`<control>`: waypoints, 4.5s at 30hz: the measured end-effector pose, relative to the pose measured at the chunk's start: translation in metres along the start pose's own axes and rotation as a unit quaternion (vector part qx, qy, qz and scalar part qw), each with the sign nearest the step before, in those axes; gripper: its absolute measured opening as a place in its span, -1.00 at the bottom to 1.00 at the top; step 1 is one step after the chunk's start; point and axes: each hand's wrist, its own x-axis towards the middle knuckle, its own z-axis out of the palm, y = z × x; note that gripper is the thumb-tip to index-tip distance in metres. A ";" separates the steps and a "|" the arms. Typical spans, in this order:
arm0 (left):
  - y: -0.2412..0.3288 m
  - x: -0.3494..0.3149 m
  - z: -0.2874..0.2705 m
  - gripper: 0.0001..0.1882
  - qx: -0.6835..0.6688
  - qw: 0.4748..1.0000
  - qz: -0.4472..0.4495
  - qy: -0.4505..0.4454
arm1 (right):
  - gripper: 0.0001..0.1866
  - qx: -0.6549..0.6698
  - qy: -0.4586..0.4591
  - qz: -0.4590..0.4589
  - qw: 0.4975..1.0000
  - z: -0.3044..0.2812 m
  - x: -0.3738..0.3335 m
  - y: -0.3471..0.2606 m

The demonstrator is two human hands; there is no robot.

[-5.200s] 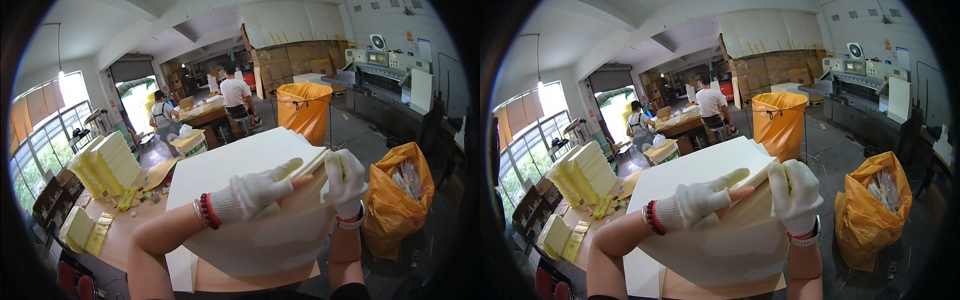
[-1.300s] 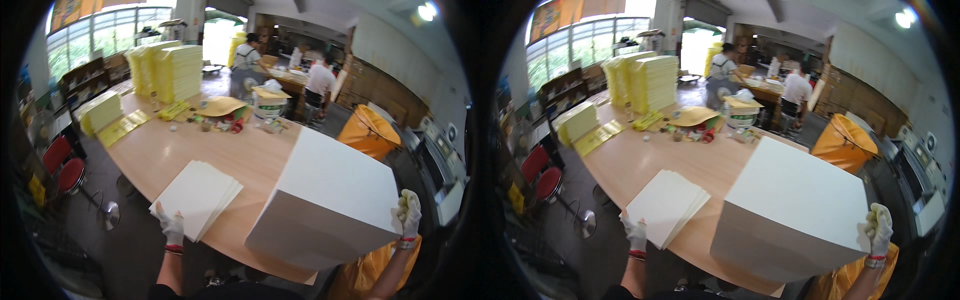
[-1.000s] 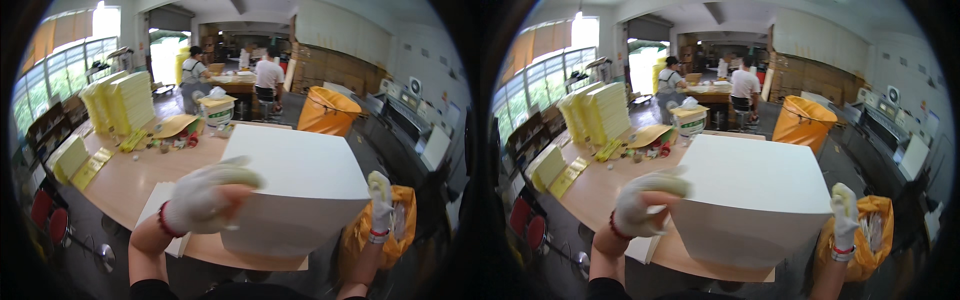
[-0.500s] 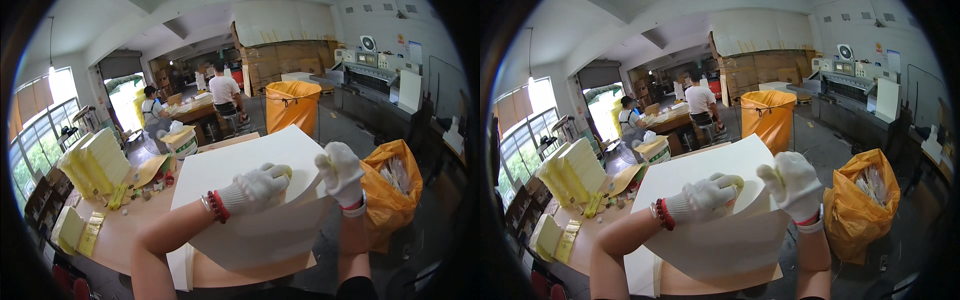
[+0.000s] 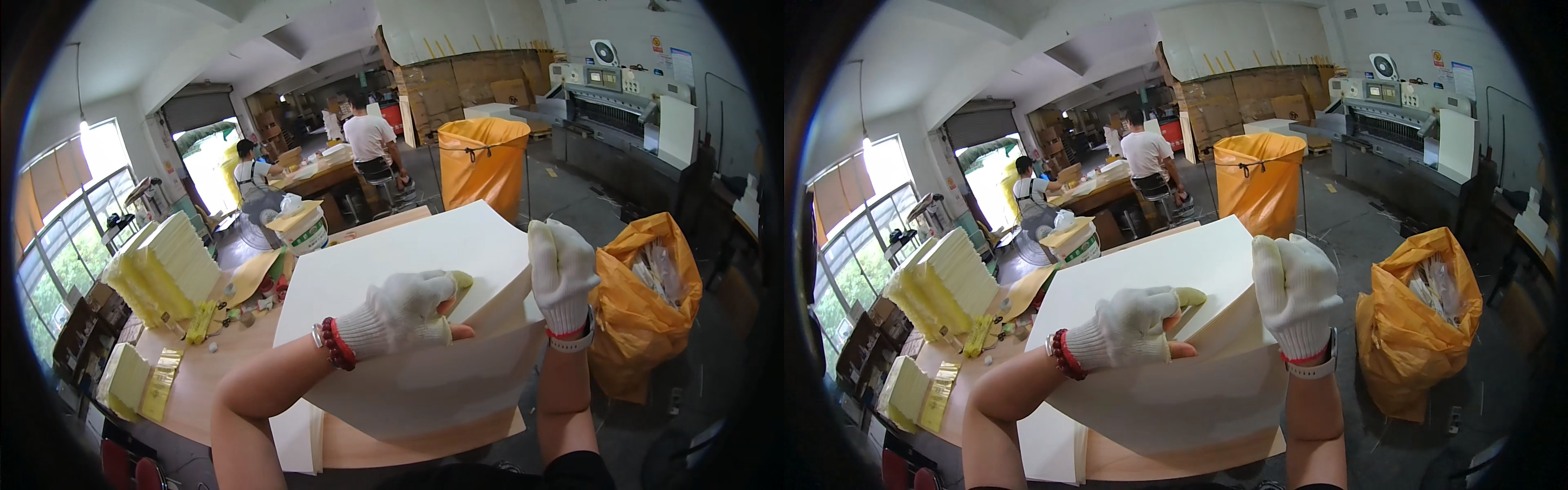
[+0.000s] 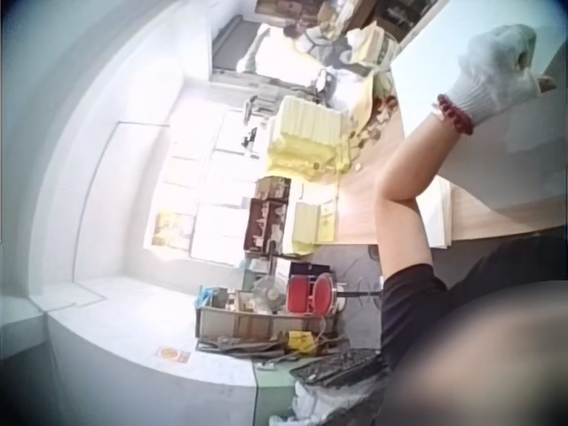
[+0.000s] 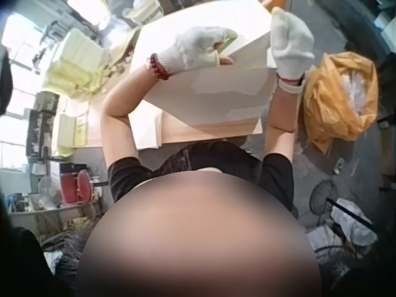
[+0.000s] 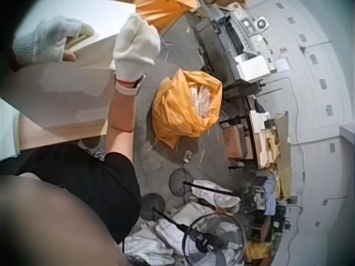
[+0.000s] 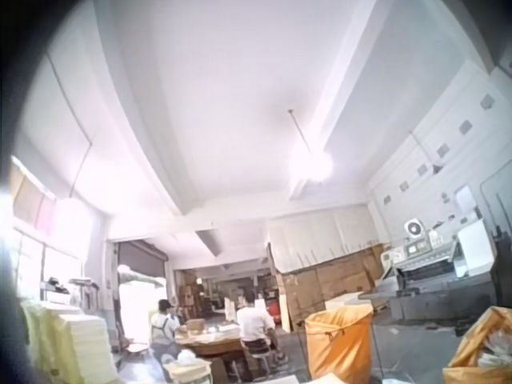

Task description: The person wraps individual books in yellow paper and places them into plastic sleeves. They then gather a stack of white paper sheets, separate them into smaller bundles, and place them on the table.

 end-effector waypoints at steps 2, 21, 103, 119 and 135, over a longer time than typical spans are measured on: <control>0.002 0.000 0.000 -0.57 0.021 0.999 -0.042 -0.009 | -0.89 -0.002 0.014 -0.007 1.000 0.001 -0.001 0.000; -0.001 -0.002 0.000 -0.58 -0.026 1.000 0.016 0.002 | -0.80 -0.060 0.042 -0.092 0.993 0.001 -0.008 0.001; -0.001 0.004 0.004 -0.57 -0.036 0.999 0.021 -0.007 | -0.61 -0.153 0.032 -0.122 0.980 0.001 -0.023 0.008; 0.000 0.005 0.007 -0.48 -0.012 0.999 0.031 0.036 | -0.52 -0.167 0.006 -0.118 0.979 -0.002 -0.028 0.010; 0.000 0.004 -0.003 -0.51 -0.048 0.996 -0.006 -0.069 | -0.58 -0.137 0.002 -0.127 0.982 -0.004 -0.022 0.008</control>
